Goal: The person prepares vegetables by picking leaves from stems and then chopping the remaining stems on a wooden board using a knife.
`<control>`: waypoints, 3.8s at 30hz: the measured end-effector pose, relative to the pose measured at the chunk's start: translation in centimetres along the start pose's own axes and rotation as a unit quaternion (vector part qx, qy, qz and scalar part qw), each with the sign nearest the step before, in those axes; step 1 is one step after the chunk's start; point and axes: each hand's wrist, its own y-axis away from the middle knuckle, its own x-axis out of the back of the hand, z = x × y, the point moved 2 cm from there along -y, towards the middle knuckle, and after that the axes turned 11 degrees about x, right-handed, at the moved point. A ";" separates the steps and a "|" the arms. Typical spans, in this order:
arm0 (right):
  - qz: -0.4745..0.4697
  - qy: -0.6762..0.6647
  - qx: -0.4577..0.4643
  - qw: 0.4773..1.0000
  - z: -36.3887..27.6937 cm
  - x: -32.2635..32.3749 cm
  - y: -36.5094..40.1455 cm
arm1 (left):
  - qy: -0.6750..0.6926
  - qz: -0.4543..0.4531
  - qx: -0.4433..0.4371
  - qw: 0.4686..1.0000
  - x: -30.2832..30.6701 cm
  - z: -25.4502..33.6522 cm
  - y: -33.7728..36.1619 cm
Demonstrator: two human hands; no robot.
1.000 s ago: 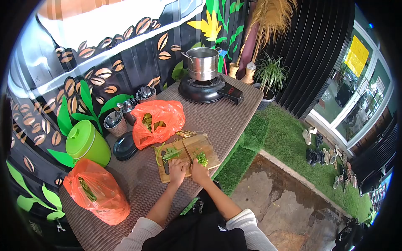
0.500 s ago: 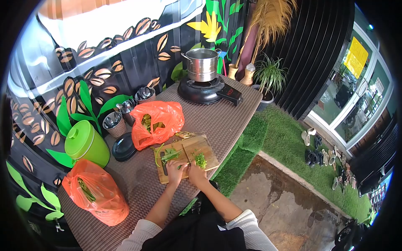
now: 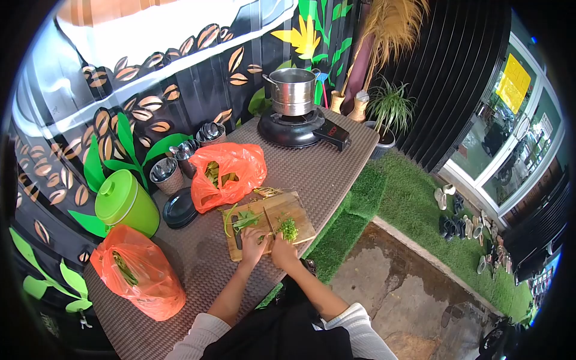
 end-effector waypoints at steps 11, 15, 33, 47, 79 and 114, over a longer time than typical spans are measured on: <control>0.012 -0.048 0.001 0.999 1.0 -0.5 -0.6 | -0.002 0.012 0.021 1.000 0.1 0.0 0.1; 0.033 -0.021 -0.056 0.998 -1.6 -1.5 1.1 | -0.004 0.004 0.006 1.000 0.4 0.0 0.0; 0.055 0.017 -0.042 0.997 -0.8 -1.4 0.2 | 0.036 0.022 0.023 0.999 0.5 -0.2 0.1; 0.002 -0.027 -0.057 0.998 1.0 1.7 1.4 | 0.166 -0.057 0.119 0.977 -3.0 -0.3 -1.2; 0.029 0.010 -0.031 0.999 1.0 0.3 -0.6 | 0.042 0.020 -0.004 0.999 -2.1 0.4 -0.5; 0.020 -0.023 -0.033 0.999 1.2 0.4 -1.0 | 0.053 -0.004 0.066 0.996 -1.6 0.8 0.0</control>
